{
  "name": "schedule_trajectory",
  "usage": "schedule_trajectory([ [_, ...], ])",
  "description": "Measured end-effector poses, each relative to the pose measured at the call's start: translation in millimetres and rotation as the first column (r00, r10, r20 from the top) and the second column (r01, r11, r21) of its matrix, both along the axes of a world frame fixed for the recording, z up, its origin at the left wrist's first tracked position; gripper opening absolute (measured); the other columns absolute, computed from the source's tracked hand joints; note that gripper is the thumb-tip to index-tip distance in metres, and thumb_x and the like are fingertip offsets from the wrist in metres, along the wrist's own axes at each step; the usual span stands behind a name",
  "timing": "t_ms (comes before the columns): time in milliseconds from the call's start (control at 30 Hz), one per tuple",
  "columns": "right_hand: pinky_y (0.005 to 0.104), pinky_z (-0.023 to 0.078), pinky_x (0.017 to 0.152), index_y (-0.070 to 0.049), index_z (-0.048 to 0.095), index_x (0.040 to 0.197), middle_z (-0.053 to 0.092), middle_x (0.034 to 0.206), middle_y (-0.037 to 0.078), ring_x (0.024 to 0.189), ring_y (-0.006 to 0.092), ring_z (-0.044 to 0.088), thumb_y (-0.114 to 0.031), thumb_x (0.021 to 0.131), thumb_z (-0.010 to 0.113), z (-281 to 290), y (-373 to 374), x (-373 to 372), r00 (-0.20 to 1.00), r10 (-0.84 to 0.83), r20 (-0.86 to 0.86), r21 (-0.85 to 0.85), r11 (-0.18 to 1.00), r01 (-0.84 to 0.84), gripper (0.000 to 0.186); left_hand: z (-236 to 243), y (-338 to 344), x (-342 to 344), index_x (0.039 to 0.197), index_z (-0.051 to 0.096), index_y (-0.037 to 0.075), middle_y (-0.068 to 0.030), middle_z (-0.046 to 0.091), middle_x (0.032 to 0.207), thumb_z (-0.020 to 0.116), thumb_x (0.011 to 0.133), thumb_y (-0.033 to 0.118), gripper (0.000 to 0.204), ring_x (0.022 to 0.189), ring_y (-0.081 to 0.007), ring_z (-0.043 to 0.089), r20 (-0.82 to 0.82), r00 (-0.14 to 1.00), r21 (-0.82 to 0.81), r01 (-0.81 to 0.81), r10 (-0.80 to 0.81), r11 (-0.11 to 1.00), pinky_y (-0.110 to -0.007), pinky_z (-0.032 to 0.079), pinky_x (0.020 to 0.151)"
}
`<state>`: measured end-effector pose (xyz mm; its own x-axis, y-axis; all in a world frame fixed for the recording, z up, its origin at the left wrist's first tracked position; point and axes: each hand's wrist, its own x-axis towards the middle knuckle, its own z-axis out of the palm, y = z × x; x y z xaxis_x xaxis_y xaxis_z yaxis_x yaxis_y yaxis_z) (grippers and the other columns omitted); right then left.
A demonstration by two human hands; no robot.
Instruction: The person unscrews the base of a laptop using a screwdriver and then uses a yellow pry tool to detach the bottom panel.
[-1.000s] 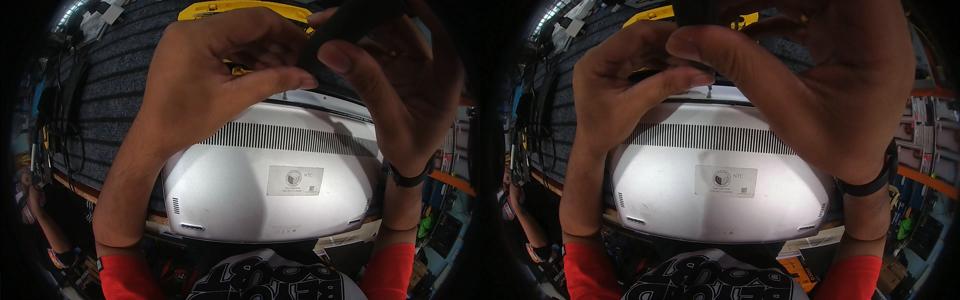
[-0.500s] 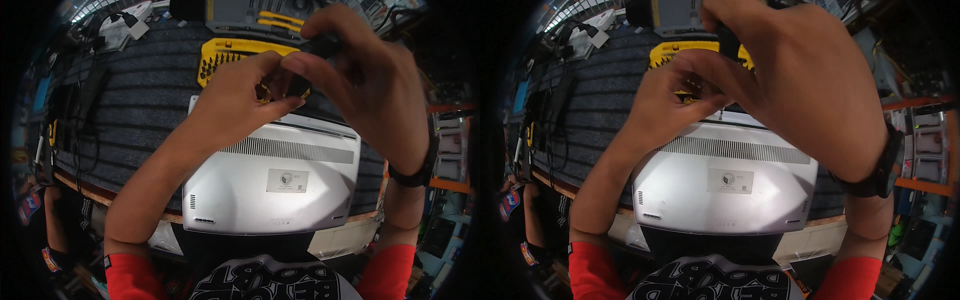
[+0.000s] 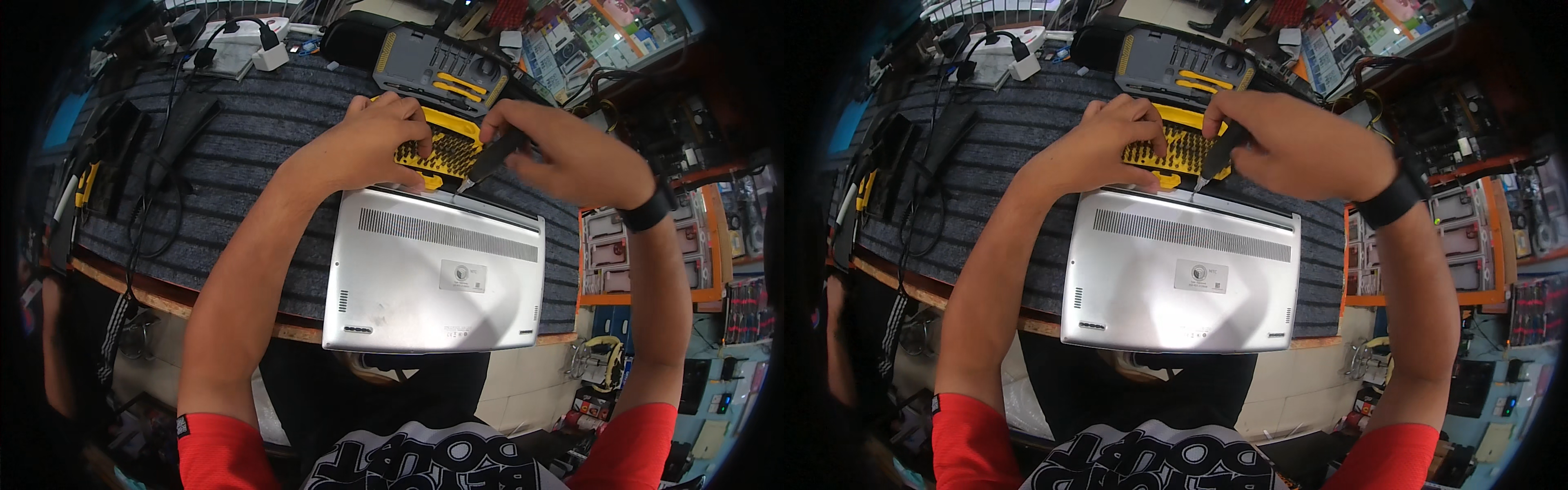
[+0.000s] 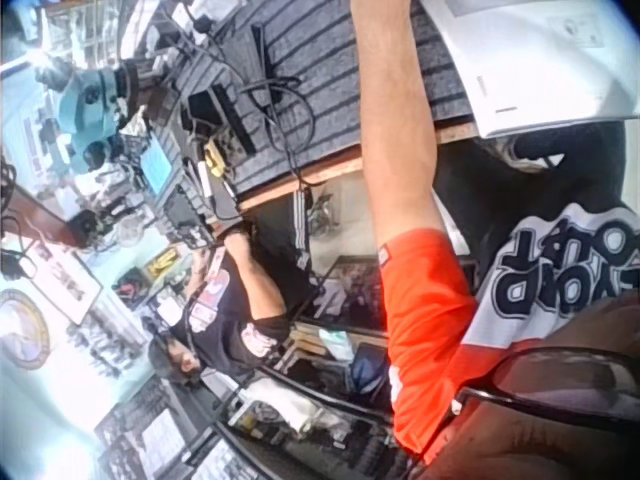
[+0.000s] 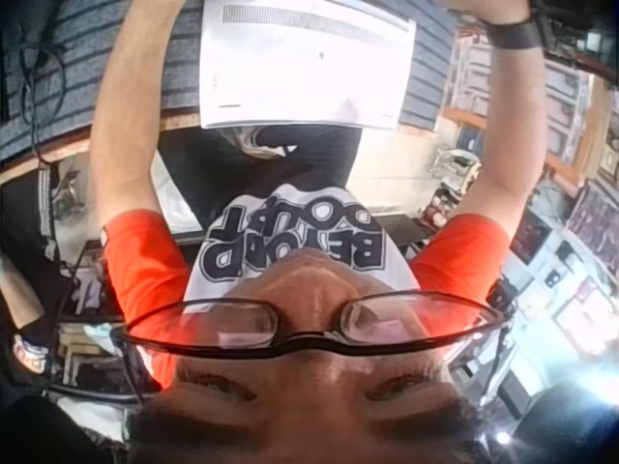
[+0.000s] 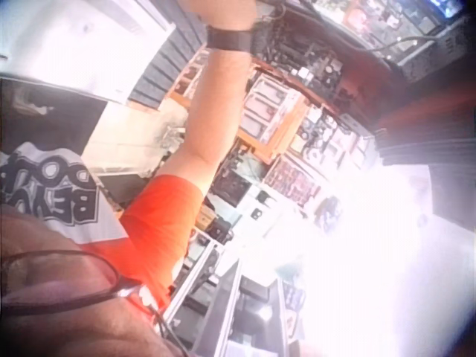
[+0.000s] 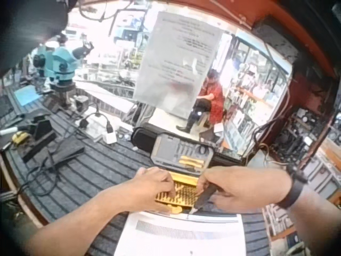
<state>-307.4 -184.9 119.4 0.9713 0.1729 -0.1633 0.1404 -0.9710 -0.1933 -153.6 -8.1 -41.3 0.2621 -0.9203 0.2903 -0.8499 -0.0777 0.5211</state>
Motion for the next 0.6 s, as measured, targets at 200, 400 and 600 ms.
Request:
schedule_trajectory([
  [200,0.0402,0.053,0.068,-0.001,0.063,0.105,0.069,0.078,0.017,0.070,0.0310,0.068,-0.028,0.100,0.066,-12,3,6,0.997,0.012,0.071,-0.064,0.998,-0.008,0.028,3,0,-2,0.102,0.078,0.012,-0.0018,0.065,0.117,0.087,0.078,0.032,0.032,0.123,-0.0200,0.053,0.023,0.999,0.005,0.033,-0.033,0.999,-0.038,0.033,0.112],
  [400,0.0369,0.052,0.077,-0.001,0.065,0.106,0.069,0.094,0.012,0.085,0.0272,0.067,-0.016,0.099,0.066,-11,3,3,0.981,-0.166,-0.099,-0.076,0.984,0.158,0.017,4,-3,6,0.104,0.078,0.012,-0.0012,0.067,0.116,0.083,0.085,0.031,0.027,0.122,-0.0183,0.056,0.092,0.995,-0.023,-0.025,0.027,0.999,-0.038,0.034,0.110],
  [600,0.0379,0.053,0.080,-0.002,0.065,0.108,0.068,0.098,0.012,0.090,0.0275,0.067,-0.014,0.098,0.066,-9,7,2,0.999,-0.017,-0.034,-0.054,0.998,0.015,0.016,-3,1,9,0.108,0.076,0.014,-0.0005,0.065,0.118,0.086,0.082,0.029,0.032,0.121,-0.0186,0.056,0.118,0.992,-0.084,-0.043,0.053,0.996,-0.040,0.035,0.110],
])
